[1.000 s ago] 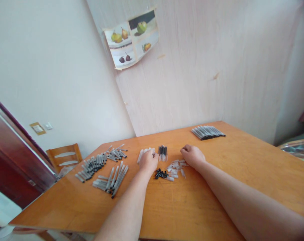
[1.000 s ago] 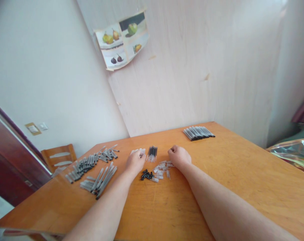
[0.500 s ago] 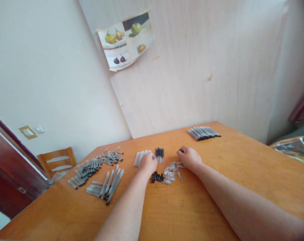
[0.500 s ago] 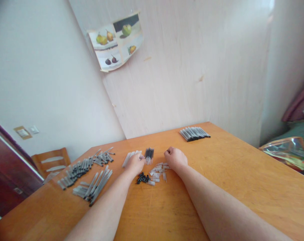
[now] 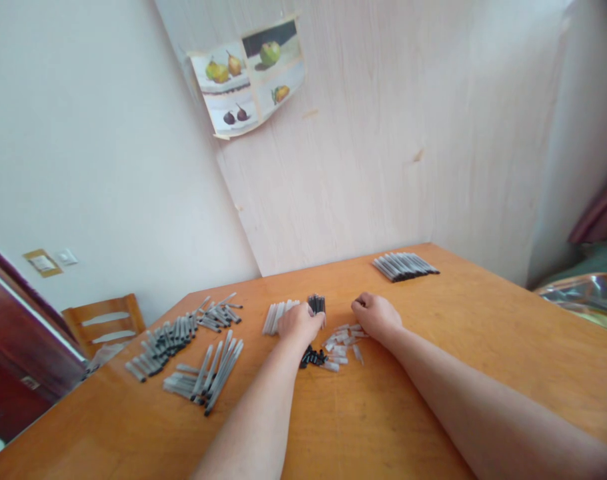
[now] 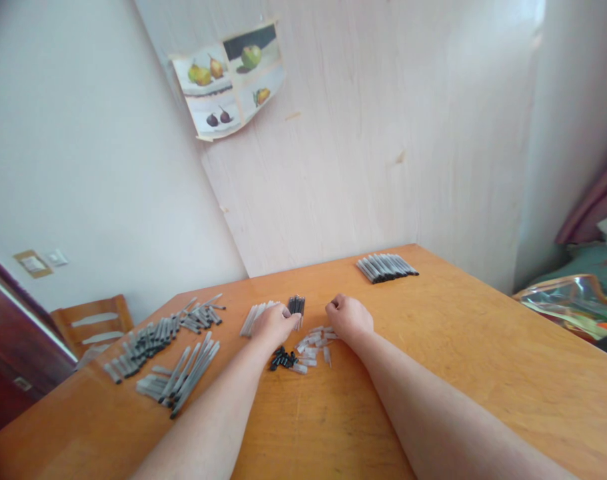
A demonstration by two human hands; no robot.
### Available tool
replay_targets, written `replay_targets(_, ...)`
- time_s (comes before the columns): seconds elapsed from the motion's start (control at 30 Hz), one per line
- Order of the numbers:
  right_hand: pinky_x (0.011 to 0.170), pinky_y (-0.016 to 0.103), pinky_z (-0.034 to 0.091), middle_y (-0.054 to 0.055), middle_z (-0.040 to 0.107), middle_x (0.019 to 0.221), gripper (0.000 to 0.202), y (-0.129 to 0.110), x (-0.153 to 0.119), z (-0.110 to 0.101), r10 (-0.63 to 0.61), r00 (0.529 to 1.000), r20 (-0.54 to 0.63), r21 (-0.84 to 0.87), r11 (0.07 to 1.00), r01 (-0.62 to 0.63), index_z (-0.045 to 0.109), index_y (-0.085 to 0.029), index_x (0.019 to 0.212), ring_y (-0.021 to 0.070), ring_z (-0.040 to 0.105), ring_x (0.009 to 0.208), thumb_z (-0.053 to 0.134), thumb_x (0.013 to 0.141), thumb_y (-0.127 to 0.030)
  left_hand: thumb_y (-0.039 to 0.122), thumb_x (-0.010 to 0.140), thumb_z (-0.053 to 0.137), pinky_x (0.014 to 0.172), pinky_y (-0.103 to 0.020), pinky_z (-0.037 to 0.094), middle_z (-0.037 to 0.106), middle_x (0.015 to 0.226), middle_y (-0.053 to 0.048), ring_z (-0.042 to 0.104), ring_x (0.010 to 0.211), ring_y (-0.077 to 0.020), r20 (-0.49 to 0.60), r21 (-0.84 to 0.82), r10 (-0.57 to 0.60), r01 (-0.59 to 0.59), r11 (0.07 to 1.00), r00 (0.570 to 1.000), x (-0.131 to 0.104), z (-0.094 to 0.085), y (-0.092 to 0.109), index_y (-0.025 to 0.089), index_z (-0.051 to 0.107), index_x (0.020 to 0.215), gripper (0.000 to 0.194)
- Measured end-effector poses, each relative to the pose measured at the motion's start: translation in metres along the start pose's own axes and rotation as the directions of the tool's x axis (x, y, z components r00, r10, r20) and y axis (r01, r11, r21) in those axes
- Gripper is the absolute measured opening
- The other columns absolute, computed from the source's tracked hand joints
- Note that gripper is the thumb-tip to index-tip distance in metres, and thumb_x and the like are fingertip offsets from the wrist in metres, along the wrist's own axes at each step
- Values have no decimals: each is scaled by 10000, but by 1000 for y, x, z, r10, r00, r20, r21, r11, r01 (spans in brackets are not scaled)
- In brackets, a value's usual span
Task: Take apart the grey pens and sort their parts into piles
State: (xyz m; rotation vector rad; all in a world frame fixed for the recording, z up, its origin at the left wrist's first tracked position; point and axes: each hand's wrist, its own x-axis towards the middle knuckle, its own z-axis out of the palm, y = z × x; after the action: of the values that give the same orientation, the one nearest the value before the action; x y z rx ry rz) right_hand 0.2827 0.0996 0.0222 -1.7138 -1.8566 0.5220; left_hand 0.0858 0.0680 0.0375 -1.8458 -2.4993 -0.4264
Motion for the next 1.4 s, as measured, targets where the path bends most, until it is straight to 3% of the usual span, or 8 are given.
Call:
replay_targets(0.27, 606, 247, 358, 58, 717, 882, 301, 0, 0, 1, -7, 1000, 2, 2, 1000, 7, 701, -235, 844, 198, 633, 842, 443, 849, -391, 474, 699, 600, 713, -341, 433, 731, 947, -78, 655, 908, -269, 5, 57, -40, 40, 998, 999, 4, 1, 4, 280, 687, 875, 276)
replay_targets(0.5, 611, 242, 360, 61, 721, 894, 308, 0, 0, 1, -2, 1000, 9, -5, 1000, 2, 701, -231, 852, 193, 635, 847, 441, 852, -395, 425, 715, 569, 743, -378, 442, 726, 985, -114, 654, 945, -295, 10, 71, -70, 69, 995, 997, 5, 2, 11, 248, 695, 857, 259)
replay_targets(1.03, 611, 248, 358, 58, 714, 871, 299, 2, 2, 2, -13, 1000, 3, 0, 1000, 13, 694, -234, 839, 196, 632, 835, 442, 840, -394, 465, 716, 573, 821, -404, 436, 718, 1030, -138, 645, 994, -297, -3, 94, -144, 144, 985, 990, 0, -6, 25, 218, 706, 900, 336)
replay_targets(1.4, 612, 252, 364, 58, 717, 880, 297, -1, 0, 0, -9, 1000, 8, -6, 1000, 9, 696, -236, 842, 205, 639, 848, 441, 843, -389, 385, 757, 554, 852, -428, 418, 721, 1004, -143, 655, 960, -288, -14, 128, -121, 122, 984, 993, -4, -8, 32, 211, 714, 887, 269)
